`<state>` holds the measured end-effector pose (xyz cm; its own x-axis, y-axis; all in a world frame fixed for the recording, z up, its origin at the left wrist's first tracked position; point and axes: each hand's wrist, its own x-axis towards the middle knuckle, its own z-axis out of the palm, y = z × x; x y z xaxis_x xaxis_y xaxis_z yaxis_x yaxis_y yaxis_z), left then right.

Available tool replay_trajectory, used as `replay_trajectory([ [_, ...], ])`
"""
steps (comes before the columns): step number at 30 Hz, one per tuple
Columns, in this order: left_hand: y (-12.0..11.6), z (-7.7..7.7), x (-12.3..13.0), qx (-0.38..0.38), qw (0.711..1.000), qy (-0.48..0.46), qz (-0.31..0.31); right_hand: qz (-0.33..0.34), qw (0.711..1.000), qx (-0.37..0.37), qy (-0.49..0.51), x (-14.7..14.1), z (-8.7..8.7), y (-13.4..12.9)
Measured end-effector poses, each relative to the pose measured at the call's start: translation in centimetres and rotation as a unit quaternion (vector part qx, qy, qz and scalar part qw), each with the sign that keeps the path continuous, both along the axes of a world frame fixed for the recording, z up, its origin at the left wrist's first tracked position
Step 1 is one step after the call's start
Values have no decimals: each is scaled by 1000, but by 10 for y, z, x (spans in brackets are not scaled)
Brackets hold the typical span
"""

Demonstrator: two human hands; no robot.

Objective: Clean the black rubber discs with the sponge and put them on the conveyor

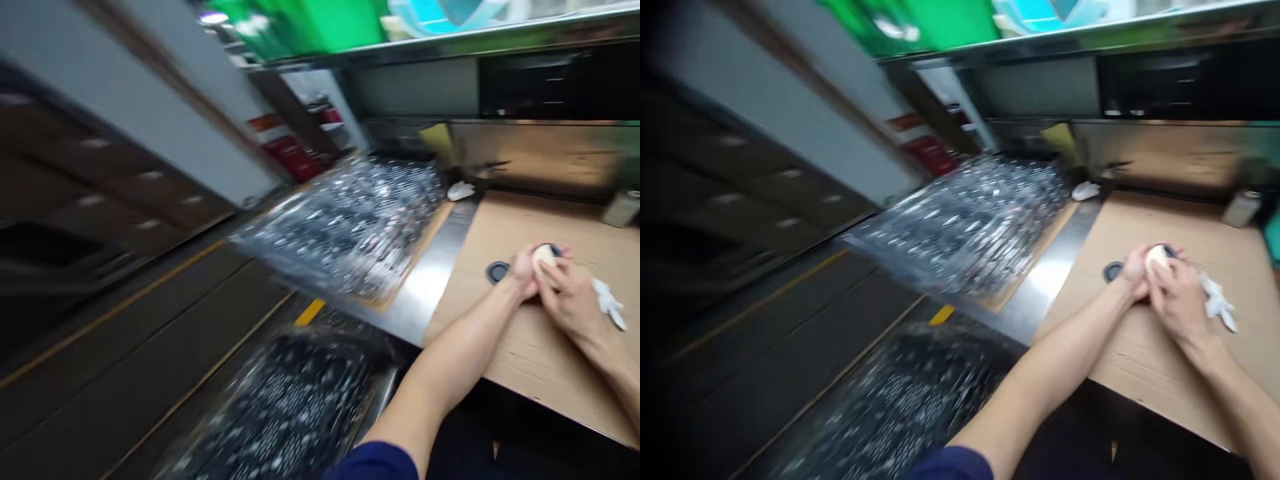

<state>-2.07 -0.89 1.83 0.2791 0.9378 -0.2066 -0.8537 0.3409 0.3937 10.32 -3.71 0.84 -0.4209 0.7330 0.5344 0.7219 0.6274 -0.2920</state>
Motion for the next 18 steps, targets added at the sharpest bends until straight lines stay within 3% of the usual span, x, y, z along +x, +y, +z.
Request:
replay_trajectory([
  [3,9,0,-1,-4,1000,3,30,-63,996,55,5,3,-4,20],
  [7,5,5,1,2,1000,-3,10,-35,998,47,-8,5,-1,22],
  [9,4,6,1,2,1000,1,18,-55,997,55,1,4,-1,19],
  [14,7,4,-8,8,1000,13,-2,-40,998,39,-25,1,-11,22],
  [18,1,2,-16,1,999,35,26,-114,992,26,-55,22,-8,43],
])
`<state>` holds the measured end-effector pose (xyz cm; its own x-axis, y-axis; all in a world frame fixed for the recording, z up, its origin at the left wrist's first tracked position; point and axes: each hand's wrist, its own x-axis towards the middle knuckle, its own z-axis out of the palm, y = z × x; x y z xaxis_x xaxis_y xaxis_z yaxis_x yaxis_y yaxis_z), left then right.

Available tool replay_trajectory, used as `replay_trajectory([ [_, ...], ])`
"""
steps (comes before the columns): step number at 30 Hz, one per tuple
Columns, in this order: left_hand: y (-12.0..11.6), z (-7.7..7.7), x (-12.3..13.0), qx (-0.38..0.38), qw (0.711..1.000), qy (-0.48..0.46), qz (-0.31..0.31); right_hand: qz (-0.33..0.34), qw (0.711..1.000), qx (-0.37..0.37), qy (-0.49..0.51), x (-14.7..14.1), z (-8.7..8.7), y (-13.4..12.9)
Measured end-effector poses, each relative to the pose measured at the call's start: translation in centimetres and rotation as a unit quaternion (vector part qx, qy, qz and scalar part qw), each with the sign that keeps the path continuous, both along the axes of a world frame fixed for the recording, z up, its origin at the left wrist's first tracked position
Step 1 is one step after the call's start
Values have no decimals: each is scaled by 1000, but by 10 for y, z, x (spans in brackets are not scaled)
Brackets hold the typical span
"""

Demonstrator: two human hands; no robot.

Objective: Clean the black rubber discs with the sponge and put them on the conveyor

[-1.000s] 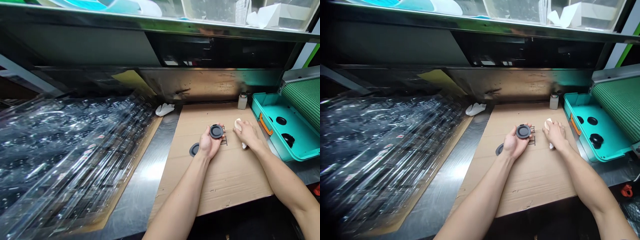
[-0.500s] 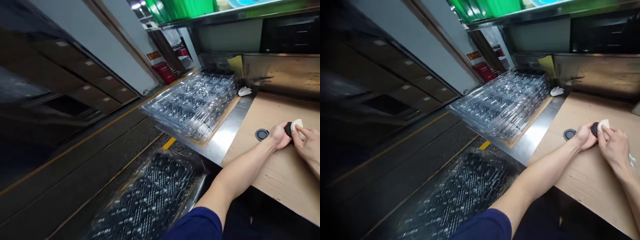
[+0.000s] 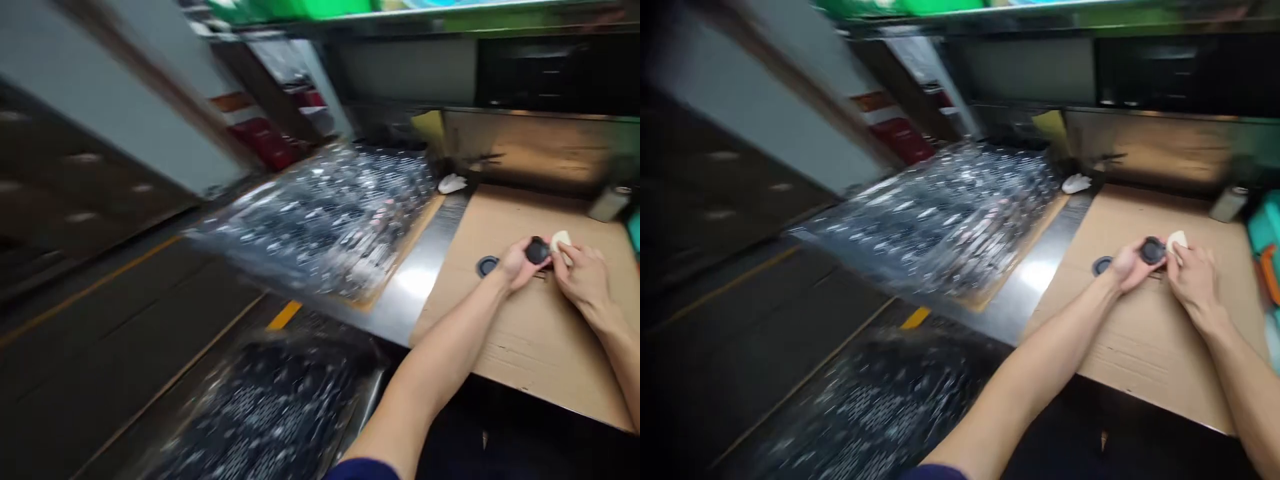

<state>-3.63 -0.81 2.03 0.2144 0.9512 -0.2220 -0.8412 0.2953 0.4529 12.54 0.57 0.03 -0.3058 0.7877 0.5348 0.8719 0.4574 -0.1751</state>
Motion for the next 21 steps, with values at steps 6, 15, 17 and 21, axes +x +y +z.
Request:
replay_trajectory([
  [6,-4,-4,-7,2,998,-38,-40,-139,984,-105,26,47,8,18],
  [15,-14,3,-5,-5,999,-16,-38,-154,974,-148,71,48,-1,17],
  [17,-14,3,-3,-3,999,4,-38,-151,974,-148,80,48,1,17],
  [21,-12,0,-1,7,999,40,-14,-95,978,-123,139,37,12,7],
])
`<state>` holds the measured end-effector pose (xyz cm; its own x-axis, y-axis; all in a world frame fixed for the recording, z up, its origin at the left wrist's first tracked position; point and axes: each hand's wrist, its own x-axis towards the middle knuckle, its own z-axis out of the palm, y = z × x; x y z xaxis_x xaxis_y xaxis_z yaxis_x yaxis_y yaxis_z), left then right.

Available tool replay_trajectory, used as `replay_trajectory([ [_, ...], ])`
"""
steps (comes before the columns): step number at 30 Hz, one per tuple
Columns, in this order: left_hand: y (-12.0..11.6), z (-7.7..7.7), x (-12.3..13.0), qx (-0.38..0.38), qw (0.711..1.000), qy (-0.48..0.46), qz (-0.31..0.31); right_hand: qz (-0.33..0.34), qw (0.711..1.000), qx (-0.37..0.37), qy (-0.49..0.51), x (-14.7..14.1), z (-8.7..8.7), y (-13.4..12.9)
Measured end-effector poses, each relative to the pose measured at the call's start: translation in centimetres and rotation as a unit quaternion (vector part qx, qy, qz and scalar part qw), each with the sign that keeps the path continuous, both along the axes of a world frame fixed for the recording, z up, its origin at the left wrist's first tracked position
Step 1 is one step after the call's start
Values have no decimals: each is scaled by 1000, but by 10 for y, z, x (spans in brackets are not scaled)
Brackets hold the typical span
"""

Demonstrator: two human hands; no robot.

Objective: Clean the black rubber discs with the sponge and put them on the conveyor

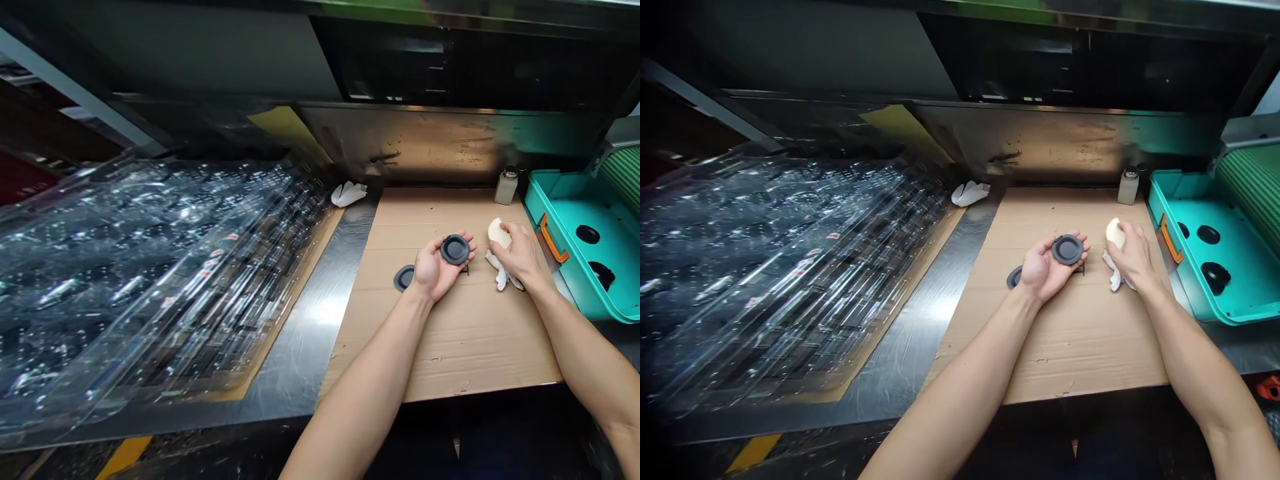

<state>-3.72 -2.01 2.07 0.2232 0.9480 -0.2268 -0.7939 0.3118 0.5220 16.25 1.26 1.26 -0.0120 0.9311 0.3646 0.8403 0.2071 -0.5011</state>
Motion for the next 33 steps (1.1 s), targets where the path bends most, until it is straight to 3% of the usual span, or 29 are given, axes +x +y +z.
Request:
replay_trajectory([
  [5,4,-4,2,-5,998,18,57,200,977,-10,70,-34,17,-29],
  [7,4,-4,3,-4,998,29,61,236,969,-40,50,-44,22,-39],
  [13,-1,-6,9,26,998,57,18,244,964,-76,77,-45,25,-40],
  [17,1,-11,12,32,996,79,38,200,977,-60,33,-38,23,-35],
  [28,0,-18,16,42,994,94,19,277,944,-167,65,-37,25,-33],
  [33,0,-15,17,39,995,83,26,205,964,-156,72,-32,19,-31],
])
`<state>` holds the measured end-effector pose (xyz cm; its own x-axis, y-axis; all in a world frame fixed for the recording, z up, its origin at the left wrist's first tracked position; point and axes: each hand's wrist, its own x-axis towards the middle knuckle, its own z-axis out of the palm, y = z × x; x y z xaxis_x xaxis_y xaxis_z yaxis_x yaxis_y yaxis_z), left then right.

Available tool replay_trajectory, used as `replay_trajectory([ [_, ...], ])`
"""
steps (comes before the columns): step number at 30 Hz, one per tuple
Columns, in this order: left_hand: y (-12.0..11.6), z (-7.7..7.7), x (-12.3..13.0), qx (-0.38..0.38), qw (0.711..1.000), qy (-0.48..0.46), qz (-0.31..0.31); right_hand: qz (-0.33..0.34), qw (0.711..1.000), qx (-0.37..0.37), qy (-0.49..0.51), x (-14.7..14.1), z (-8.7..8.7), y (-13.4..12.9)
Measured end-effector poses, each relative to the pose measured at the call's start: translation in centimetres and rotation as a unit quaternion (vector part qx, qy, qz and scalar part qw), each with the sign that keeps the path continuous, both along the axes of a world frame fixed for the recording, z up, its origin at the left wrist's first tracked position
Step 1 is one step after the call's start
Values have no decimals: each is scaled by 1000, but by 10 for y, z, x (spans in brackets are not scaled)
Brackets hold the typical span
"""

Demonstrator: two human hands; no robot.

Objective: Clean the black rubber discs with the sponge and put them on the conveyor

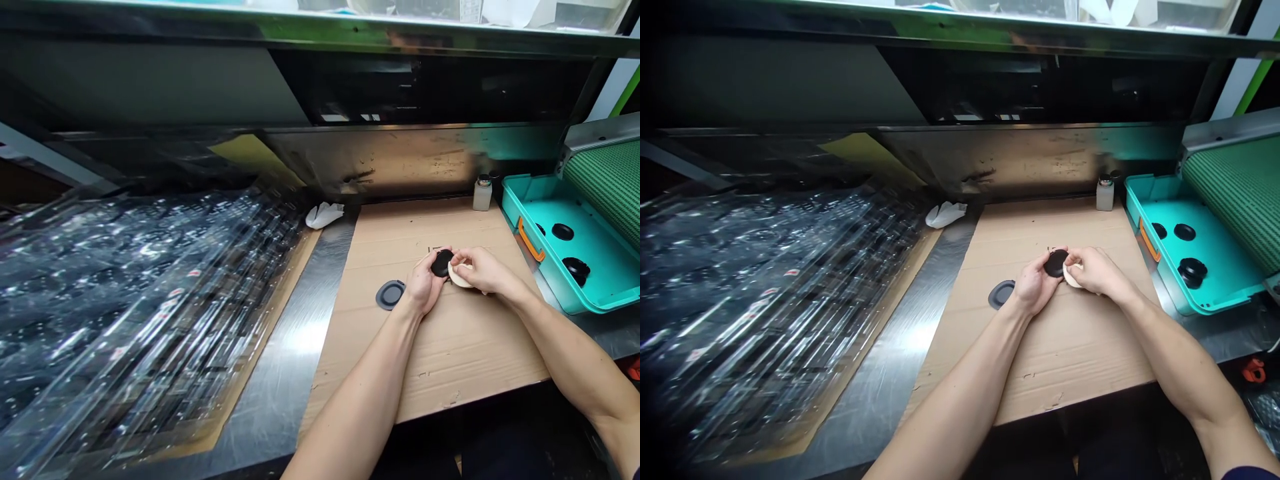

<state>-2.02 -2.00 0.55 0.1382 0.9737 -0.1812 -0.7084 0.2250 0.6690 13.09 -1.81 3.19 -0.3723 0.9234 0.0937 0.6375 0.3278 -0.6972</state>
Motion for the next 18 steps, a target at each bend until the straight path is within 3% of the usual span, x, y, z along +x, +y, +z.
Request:
replay_trajectory([
  [4,1,2,-2,-33,999,-24,-10,23,999,42,-21,-3,3,-1],
  [10,5,3,-14,-86,993,-82,-14,-214,967,115,-72,21,1,16],
  [13,3,8,-20,-99,987,-122,-26,-256,957,108,-78,39,-6,27],
  [18,-4,22,-20,-119,980,-159,-21,-272,952,101,-93,47,-21,37],
])
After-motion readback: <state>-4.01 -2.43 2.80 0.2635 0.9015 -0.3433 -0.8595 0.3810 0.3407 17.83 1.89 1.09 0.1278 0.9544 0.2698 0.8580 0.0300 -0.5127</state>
